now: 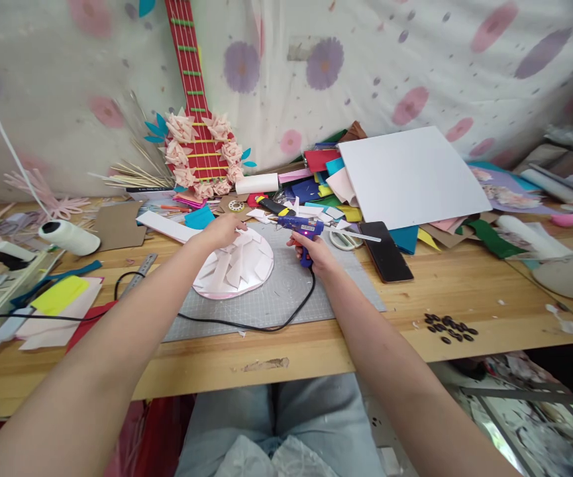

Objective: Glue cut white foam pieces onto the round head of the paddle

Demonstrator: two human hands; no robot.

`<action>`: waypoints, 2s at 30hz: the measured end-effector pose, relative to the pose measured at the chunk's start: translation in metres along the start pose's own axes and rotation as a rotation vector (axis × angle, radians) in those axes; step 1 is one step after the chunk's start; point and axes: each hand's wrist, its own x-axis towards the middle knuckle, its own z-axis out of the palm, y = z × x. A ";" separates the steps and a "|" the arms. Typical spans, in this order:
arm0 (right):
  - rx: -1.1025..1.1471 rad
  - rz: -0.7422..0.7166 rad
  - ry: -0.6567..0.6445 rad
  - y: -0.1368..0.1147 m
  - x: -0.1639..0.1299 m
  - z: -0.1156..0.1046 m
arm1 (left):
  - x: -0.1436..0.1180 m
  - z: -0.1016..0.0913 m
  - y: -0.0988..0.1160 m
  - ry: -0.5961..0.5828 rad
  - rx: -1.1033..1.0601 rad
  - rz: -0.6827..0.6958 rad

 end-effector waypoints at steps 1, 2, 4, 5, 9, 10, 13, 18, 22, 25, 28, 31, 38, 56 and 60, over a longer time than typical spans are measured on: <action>-0.007 -0.001 0.002 0.000 0.000 0.000 | 0.000 0.002 0.001 -0.023 0.005 0.021; -0.012 -0.004 0.003 0.000 0.000 0.000 | 0.001 0.004 0.002 -0.044 0.011 0.040; -0.007 -0.013 -0.001 0.000 0.000 0.000 | 0.003 0.009 0.004 -0.073 0.011 0.057; -0.001 -0.017 -0.002 0.000 0.000 0.000 | 0.004 0.011 0.004 -0.081 0.004 0.055; 0.020 -0.019 -0.004 0.001 0.000 0.000 | 0.007 0.014 0.002 -0.113 -0.050 0.042; 0.021 -0.018 -0.003 0.001 0.000 -0.001 | 0.007 0.014 0.001 -0.118 -0.064 0.036; 0.019 -0.015 -0.006 0.001 0.000 -0.001 | 0.007 0.013 0.001 -0.115 -0.110 0.012; 0.025 -0.009 0.014 0.001 0.000 -0.002 | 0.006 0.014 -0.001 -0.120 -0.122 0.007; 0.041 -0.011 0.049 0.001 0.002 -0.002 | 0.007 0.019 -0.003 -0.117 -0.093 0.023; 0.090 -0.007 0.116 0.001 0.005 -0.005 | 0.008 0.021 -0.004 -0.113 -0.086 0.021; 0.148 0.003 0.199 0.000 0.008 -0.010 | 0.007 0.015 -0.004 -0.129 -0.112 0.018; 0.190 -0.007 0.256 0.000 0.012 -0.015 | 0.008 0.001 -0.003 -0.058 -0.227 0.019; 0.191 -0.019 0.293 0.004 0.019 -0.019 | 0.042 -0.003 0.010 0.073 -0.118 -0.018; 0.176 -0.028 0.308 0.000 0.021 -0.021 | 0.090 0.024 0.030 -0.049 0.002 -0.079; 0.192 -0.024 0.299 -0.001 0.019 -0.021 | 0.091 0.025 0.032 0.052 -0.049 -0.091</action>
